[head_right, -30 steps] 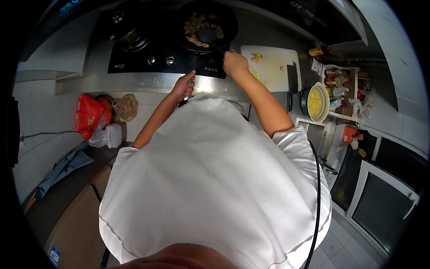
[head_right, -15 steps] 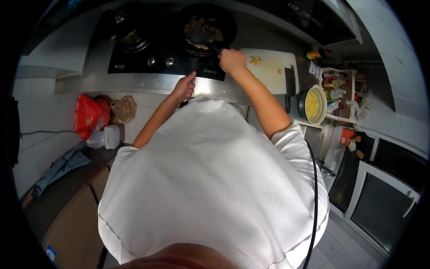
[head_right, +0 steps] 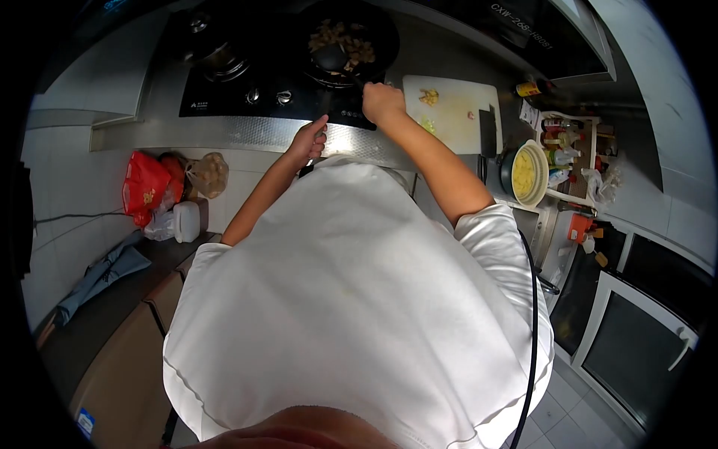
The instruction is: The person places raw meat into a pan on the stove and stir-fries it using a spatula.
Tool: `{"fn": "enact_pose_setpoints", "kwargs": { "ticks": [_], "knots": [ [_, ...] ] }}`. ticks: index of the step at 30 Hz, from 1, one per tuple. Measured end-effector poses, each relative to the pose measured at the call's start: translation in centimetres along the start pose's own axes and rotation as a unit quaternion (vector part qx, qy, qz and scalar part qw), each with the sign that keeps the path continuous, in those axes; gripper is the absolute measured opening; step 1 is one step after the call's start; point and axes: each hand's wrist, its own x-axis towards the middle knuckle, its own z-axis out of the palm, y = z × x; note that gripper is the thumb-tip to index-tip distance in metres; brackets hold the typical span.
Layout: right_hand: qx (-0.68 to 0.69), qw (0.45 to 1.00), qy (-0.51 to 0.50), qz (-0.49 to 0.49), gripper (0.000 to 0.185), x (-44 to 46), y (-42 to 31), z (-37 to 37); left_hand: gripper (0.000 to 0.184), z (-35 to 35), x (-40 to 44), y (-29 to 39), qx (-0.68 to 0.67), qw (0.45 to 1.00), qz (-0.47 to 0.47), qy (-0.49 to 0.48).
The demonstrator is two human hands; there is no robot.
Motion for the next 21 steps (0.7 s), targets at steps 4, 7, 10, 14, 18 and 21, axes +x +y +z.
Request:
{"fn": "enact_pose_setpoints", "kwargs": {
  "ticks": [4,7,10,14,18,21],
  "knots": [
    [-0.005,1.000,-0.008,0.000,0.023,0.2,0.0,0.3,0.036,0.0,0.1,0.0,0.001,1.000,-0.005,0.004],
    [-0.002,1.000,0.016,-0.014,0.024,0.6,0.6,1.3,0.036,0.1,-0.1,0.1,0.002,1.000,-0.007,0.004],
    [0.018,1.000,-0.006,-0.003,0.028,0.5,0.8,0.7,0.036,0.2,-0.2,0.1,0.000,1.000,-0.006,0.001],
    [0.011,0.998,0.059,0.024,0.034,0.5,2.5,-1.5,0.036,0.2,-0.1,0.4,0.005,1.000,-0.002,0.008],
    [0.007,0.997,0.081,-0.005,0.037,3.5,5.0,-1.2,0.039,-0.3,-0.1,0.2,0.005,1.000,0.001,-0.005],
    [0.087,0.986,0.138,-0.022,0.035,6.4,5.1,0.0,0.039,-0.2,-0.1,0.2,0.009,1.000,-0.003,-0.007]
  ]
}}
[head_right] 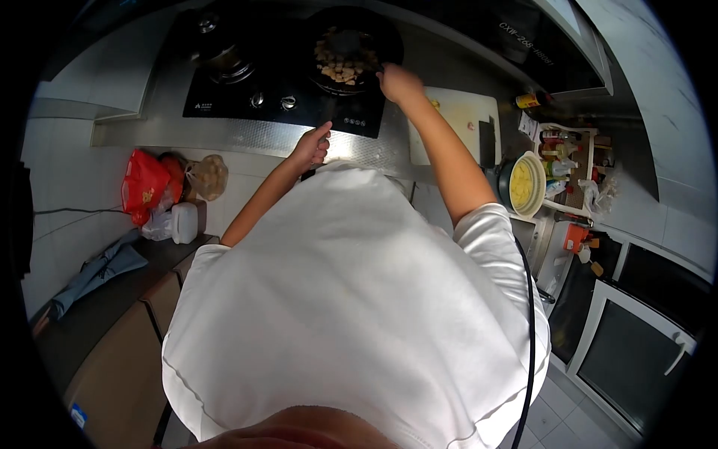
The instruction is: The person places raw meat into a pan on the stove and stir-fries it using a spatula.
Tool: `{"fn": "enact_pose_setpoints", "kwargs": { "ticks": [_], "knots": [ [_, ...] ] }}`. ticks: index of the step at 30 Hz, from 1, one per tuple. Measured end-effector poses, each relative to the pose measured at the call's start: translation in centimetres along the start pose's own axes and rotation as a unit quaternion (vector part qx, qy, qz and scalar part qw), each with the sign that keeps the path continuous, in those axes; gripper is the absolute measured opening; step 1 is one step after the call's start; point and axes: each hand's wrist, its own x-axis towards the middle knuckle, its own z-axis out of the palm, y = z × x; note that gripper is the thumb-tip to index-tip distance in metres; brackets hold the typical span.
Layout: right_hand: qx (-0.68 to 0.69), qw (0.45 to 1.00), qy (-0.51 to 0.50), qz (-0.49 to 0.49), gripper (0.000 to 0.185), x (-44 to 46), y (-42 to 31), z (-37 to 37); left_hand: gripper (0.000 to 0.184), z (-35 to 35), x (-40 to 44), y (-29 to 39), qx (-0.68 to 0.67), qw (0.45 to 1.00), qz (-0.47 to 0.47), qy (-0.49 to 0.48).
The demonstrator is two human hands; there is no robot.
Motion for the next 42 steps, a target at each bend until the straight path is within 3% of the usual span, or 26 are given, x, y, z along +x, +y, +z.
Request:
{"fn": "enact_pose_setpoints", "kwargs": {
  "ticks": [3,15,22,28,36,42],
  "knots": [
    [-0.029,0.997,-0.066,-0.007,0.032,1.1,-0.5,0.2,0.039,-0.1,0.1,0.0,0.000,1.000,-0.006,0.000],
    [-0.104,0.989,-0.105,-0.004,0.032,0.3,-3.5,0.4,0.039,0.0,-0.1,0.0,-0.010,1.000,-0.015,0.001],
    [-0.038,0.994,-0.101,0.004,0.035,1.5,-1.2,-0.6,0.039,-0.2,0.0,0.0,-0.019,1.000,-0.013,-0.005],
    [-0.046,0.990,-0.100,0.082,0.035,0.7,0.2,-1.6,0.038,-0.2,-0.1,0.0,-0.013,1.000,-0.003,-0.002],
    [-0.009,0.991,-0.127,0.030,0.037,2.9,2.8,2.7,0.039,0.0,-0.4,0.2,-0.009,1.000,-0.011,0.001],
    [-0.064,0.986,-0.146,0.056,0.037,0.5,0.3,0.2,0.039,0.2,-0.3,0.5,-0.008,1.000,-0.012,-0.001]
  ]
}}
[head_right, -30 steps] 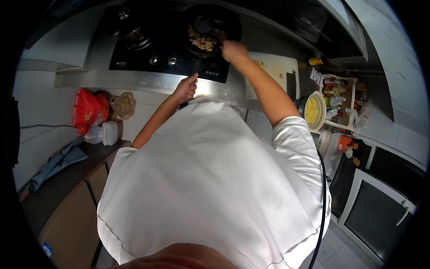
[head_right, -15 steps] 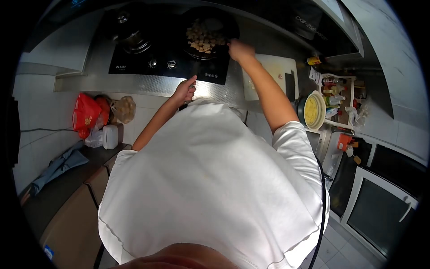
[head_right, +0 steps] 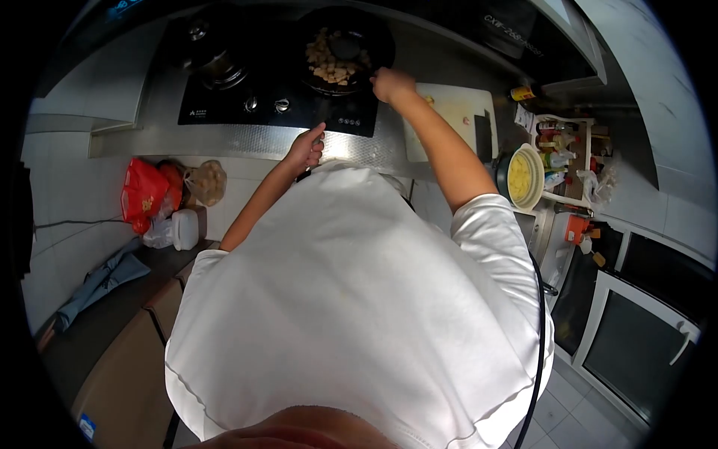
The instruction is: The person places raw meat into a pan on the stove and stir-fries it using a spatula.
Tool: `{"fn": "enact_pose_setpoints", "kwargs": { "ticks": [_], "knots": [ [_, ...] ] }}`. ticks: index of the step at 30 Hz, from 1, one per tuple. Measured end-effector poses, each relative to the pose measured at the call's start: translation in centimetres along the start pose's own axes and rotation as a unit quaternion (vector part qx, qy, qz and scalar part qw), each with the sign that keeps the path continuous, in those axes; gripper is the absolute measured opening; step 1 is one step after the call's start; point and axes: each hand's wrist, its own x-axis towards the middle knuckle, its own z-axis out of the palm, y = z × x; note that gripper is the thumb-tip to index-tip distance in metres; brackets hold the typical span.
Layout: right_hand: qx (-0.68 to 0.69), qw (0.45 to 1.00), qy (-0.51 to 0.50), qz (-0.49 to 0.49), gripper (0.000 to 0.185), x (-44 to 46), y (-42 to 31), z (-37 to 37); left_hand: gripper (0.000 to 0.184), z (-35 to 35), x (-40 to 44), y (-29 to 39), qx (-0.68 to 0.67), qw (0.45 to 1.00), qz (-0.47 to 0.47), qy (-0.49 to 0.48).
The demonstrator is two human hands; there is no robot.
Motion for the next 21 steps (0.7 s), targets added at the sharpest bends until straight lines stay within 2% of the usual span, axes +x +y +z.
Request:
{"fn": "enact_pose_setpoints", "kwargs": {
  "ticks": [4,7,9,12,21],
  "knots": [
    [0.022,0.999,0.036,-0.008,0.036,-1.9,0.0,-0.5,0.039,-0.3,0.4,-0.3,-0.007,1.000,-0.005,-0.001],
    [0.020,0.999,0.040,0.025,0.038,-5.7,-0.6,-2.6,0.039,-0.3,0.2,-0.3,-0.004,1.000,-0.001,-0.003],
    [-0.022,0.995,0.055,0.079,0.039,-6.9,-0.7,-2.1,0.039,-0.4,0.3,-0.5,-0.003,1.000,-0.002,-0.002],
    [-0.016,0.995,0.073,0.065,0.037,-6.8,-0.8,-0.3,0.039,-0.3,0.3,-0.3,0.004,1.000,0.000,0.001],
    [-0.018,0.999,-0.009,0.039,0.035,-6.3,-2.5,-1.5,0.038,-0.4,0.4,-0.4,-0.001,1.000,0.003,0.005]
  ]
}}
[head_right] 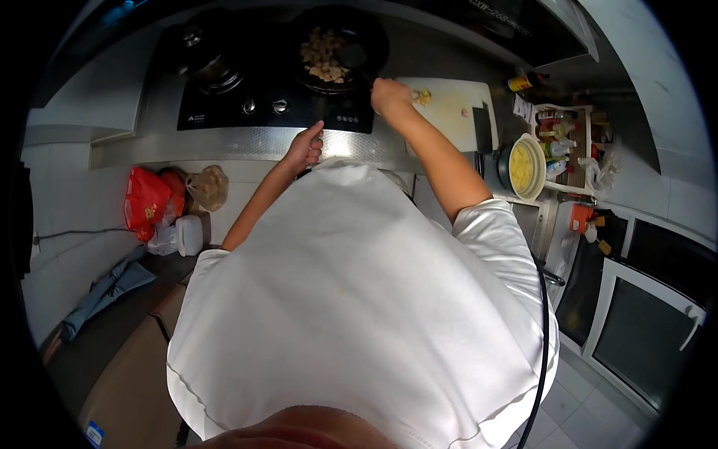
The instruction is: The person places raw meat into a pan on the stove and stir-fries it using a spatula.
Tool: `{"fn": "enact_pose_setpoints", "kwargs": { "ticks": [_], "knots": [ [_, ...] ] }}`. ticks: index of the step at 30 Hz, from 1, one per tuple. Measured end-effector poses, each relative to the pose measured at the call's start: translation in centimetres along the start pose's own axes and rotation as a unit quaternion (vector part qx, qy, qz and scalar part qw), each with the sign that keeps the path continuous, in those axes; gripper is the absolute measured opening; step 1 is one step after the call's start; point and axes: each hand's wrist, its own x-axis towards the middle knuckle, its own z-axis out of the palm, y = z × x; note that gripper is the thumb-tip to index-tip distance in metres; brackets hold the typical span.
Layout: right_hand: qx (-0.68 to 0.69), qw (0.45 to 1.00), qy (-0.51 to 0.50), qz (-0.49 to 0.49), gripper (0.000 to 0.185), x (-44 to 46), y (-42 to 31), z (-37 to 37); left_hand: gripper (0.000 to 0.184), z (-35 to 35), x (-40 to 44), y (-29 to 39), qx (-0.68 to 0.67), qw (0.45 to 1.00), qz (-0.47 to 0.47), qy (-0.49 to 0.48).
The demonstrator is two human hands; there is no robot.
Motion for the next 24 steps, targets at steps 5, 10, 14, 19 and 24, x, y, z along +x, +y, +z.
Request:
{"fn": "enact_pose_setpoints", "kwargs": {
  "ticks": [5,10,14,19,24],
  "knots": [
    [-0.003,1.000,-0.008,0.015,0.028,-0.5,-0.3,-0.5,0.037,0.1,-0.2,0.0,-0.006,1.000,-0.003,-0.008],
    [0.001,1.000,-0.004,0.018,0.029,-0.6,-0.1,-0.4,0.037,0.0,0.1,-0.2,-0.003,1.000,0.003,-0.010],
    [0.001,1.000,0.006,0.013,0.031,-0.7,0.1,0.0,0.037,-0.2,0.4,-0.3,-0.002,1.000,0.002,-0.011],
    [0.006,1.000,0.009,0.009,0.033,-0.6,0.1,0.2,0.038,-0.2,0.2,0.0,0.004,1.000,0.010,-0.012],
    [0.081,0.995,0.037,0.042,0.038,-0.3,2.0,0.8,0.037,-0.3,0.5,-0.1,-0.003,1.000,0.014,-0.015]
  ]
}}
